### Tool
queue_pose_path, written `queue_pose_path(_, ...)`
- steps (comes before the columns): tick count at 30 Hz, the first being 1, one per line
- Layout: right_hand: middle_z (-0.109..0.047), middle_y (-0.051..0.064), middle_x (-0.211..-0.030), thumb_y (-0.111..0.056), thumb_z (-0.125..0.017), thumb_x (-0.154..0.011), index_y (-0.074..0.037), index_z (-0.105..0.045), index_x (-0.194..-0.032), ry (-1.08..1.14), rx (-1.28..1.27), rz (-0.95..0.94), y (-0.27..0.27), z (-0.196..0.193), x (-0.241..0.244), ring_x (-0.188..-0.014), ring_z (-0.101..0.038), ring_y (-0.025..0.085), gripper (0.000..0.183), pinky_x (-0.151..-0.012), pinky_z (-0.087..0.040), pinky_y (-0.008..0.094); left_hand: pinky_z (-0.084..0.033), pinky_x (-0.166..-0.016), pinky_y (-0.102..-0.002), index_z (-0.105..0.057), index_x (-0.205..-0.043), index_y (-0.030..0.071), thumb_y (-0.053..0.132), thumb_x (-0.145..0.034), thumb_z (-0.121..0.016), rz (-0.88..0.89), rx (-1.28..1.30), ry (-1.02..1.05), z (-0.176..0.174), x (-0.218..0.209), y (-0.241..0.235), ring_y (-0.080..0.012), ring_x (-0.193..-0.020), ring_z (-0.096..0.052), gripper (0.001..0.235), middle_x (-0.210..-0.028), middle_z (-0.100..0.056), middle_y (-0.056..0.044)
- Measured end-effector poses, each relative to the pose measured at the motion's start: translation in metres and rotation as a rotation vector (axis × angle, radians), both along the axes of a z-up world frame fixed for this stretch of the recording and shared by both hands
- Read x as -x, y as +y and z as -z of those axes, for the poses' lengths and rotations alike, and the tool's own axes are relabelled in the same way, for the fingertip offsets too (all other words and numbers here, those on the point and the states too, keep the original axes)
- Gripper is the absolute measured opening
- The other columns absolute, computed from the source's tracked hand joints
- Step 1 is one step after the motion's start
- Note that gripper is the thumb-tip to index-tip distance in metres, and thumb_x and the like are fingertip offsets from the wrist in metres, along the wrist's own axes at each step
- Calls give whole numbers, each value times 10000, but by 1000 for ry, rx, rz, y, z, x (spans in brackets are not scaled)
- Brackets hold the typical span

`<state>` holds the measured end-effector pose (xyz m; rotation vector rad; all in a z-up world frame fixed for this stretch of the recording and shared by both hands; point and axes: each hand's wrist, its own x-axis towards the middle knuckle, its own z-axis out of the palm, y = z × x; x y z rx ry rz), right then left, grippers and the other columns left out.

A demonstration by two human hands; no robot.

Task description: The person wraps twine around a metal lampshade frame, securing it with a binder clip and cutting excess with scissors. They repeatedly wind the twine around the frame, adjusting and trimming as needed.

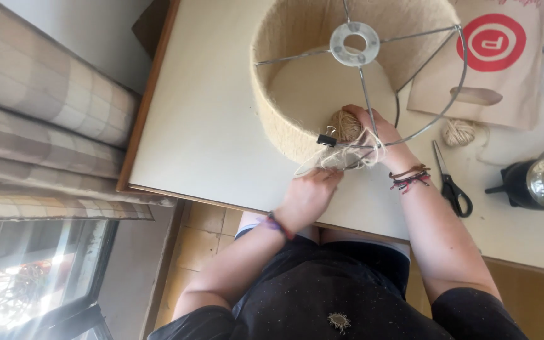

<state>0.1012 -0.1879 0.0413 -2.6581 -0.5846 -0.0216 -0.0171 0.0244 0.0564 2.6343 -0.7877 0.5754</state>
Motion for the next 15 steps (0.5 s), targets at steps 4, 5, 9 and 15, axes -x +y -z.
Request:
queue_pose_path(4,-601,177,-1347,-372,-911,-719,-281,-458,-1528,252,-399,4,14,-16,-21,-1267,-582,417,932,-1132,-437,512,-574,-612,-278,-747,-895,213,298,-922,-689,99,371,166,-96,8,36,-194,-735,-732,106,-782,-721,33)
queue_pose_path(5,-598,200,-1337,-297,-903,-752,-276,-446,-1540,276,-515,-29,22,-28,-17,-1281,-570,413,910,-1137,-427,506,-580,-608,-265,-739,-868,265,392,-929,-678,47,478,87,-115,7,42,-171,-704,-720,153,-744,-708,69)
queue_pose_path(9,-491,215,-1482,-211,-858,-754,-87,-269,-1626,495,-1038,-251,37,-63,-3,-1394,-475,317,1060,-1197,-340,474,-532,-805,-376,-679,-1122,196,487,-931,-654,-160,249,-258,-156,-52,25,-239,-973,-630,350,-955,-626,-3)
queue_pose_path(15,-463,240,-1508,-133,-726,-891,-23,-353,-1560,365,-966,-192,38,-93,22,-1408,-428,388,773,-1198,-348,501,-540,-564,-475,-491,-1250,182,719,-655,-822,-224,-102,363,-155,-110,-2,-351,-732,-718,868,-789,-713,-45)
